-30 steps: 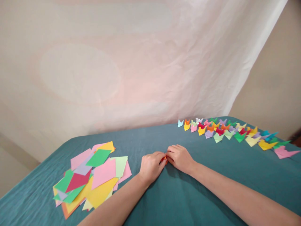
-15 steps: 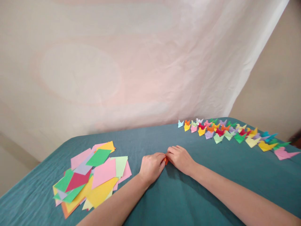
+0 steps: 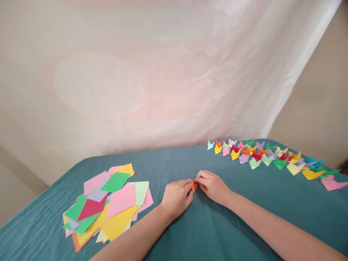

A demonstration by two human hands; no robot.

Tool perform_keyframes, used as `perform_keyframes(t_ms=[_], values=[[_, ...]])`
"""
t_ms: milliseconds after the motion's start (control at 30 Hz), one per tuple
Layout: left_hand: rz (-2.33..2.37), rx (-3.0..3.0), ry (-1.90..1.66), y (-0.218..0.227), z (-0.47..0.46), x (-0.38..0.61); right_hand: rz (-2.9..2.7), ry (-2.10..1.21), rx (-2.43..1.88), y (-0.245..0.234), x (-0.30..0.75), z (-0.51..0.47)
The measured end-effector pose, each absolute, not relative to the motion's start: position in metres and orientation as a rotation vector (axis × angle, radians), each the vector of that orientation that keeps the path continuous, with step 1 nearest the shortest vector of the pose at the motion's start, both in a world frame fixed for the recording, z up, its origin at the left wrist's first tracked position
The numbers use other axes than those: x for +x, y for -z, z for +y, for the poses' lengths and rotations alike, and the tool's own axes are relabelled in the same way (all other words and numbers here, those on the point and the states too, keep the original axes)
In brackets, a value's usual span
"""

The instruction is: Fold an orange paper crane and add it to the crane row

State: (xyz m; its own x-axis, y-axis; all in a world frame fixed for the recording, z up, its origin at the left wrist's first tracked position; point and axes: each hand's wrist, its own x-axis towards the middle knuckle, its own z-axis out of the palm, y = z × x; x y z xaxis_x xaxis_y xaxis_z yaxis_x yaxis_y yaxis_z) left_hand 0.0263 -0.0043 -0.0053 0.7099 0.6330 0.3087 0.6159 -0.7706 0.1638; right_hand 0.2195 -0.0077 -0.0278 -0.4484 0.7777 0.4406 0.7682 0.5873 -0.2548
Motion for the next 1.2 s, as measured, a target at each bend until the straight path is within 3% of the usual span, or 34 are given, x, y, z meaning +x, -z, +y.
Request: perform_keyframes(t_ms=[600,1200], values=[[1.089,2.868,-0.424,-0.001,-0.006,0.030,-2.169,-0.112,-1.261,0.034,0.222,-0.006],[1.066,2.873,-0.429,0.004,-0.005,0.028,-2.537,0.288,-0.994,0.022,0.235,-0.008]])
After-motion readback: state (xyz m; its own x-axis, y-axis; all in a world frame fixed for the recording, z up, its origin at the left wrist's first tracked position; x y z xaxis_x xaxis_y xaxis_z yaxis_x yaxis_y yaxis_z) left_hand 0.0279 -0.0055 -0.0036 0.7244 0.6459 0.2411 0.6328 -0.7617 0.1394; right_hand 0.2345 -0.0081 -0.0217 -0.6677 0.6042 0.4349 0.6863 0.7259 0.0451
